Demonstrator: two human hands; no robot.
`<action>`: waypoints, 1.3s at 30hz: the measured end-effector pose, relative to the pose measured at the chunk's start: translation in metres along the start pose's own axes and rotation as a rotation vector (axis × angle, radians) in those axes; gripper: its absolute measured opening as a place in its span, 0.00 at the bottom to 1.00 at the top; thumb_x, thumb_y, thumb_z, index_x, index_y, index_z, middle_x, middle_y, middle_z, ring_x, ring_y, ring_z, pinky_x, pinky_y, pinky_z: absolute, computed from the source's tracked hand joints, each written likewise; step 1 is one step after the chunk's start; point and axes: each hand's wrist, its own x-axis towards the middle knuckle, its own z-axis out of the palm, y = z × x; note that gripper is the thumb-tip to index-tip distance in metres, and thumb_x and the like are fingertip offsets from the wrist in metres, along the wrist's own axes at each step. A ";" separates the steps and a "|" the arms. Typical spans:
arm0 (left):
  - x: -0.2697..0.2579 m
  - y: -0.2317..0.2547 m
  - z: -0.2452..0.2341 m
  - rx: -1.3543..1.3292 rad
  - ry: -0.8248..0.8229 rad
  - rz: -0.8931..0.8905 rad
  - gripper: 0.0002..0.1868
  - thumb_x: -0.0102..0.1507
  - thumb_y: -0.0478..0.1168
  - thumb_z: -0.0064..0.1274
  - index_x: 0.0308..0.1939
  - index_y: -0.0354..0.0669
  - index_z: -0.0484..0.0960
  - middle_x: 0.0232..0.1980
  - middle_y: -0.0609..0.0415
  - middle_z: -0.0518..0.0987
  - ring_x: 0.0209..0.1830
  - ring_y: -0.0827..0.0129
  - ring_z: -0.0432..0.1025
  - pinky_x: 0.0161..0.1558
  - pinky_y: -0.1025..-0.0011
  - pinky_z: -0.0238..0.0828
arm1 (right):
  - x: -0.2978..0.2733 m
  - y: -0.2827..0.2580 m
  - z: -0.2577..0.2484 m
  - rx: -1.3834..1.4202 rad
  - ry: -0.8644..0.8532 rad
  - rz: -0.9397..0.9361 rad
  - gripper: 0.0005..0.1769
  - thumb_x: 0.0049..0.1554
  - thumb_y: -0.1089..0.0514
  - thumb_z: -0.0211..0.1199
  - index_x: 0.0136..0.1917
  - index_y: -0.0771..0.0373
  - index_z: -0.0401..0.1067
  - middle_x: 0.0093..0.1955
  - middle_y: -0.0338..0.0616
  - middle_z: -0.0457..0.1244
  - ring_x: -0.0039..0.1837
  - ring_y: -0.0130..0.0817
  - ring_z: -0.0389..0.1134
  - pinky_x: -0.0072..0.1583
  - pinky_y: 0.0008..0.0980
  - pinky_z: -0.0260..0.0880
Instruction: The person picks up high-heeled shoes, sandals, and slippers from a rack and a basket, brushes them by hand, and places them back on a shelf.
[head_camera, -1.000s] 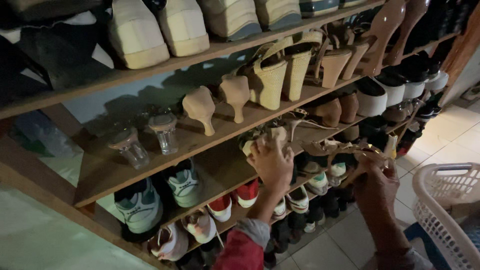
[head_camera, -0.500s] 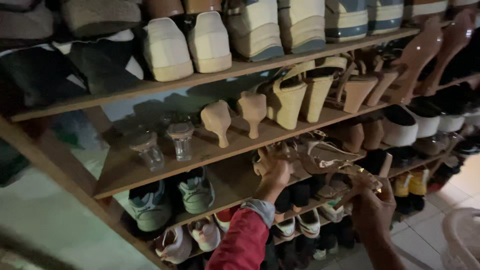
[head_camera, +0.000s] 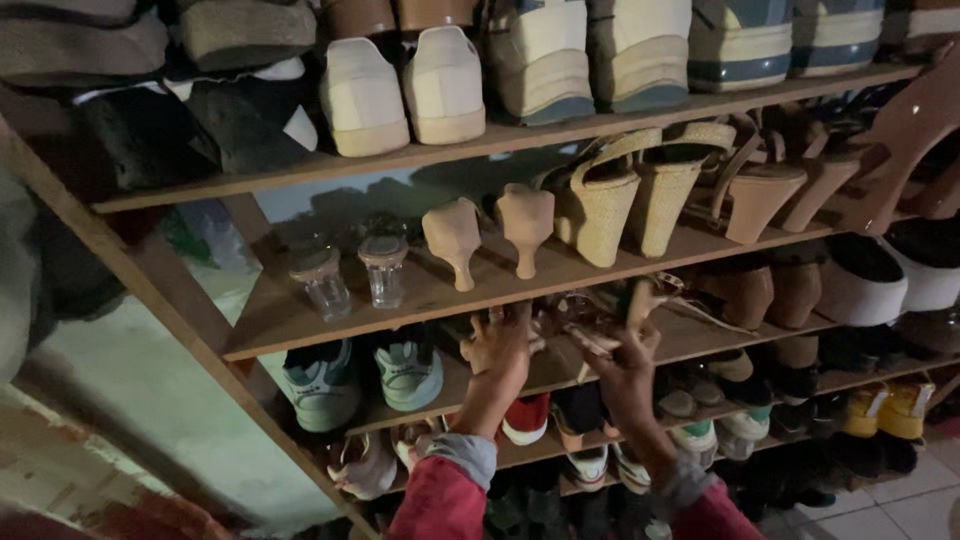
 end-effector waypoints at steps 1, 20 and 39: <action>-0.003 -0.001 0.003 -0.010 0.032 0.015 0.34 0.68 0.42 0.53 0.75 0.61 0.56 0.80 0.45 0.52 0.74 0.33 0.52 0.54 0.29 0.62 | -0.001 0.012 -0.002 0.001 -0.002 0.007 0.21 0.56 0.71 0.68 0.62 0.66 0.71 0.61 0.47 0.64 0.59 0.31 0.70 0.56 0.30 0.73; 0.020 -0.009 0.037 0.008 -0.039 -0.017 0.32 0.62 0.40 0.56 0.70 0.60 0.65 0.74 0.51 0.67 0.68 0.39 0.65 0.50 0.31 0.69 | 0.060 0.063 -0.016 -0.559 -0.176 -0.020 0.34 0.49 0.56 0.78 0.67 0.65 0.73 0.68 0.72 0.53 0.69 0.70 0.50 0.66 0.59 0.56; 0.030 -0.013 0.037 0.029 -0.069 0.007 0.37 0.66 0.42 0.52 0.77 0.64 0.54 0.75 0.43 0.65 0.70 0.36 0.62 0.55 0.29 0.62 | 0.047 0.082 -0.054 -0.388 -0.217 -0.339 0.33 0.67 0.67 0.48 0.83 0.66 0.45 0.80 0.69 0.50 0.77 0.65 0.54 0.70 0.61 0.54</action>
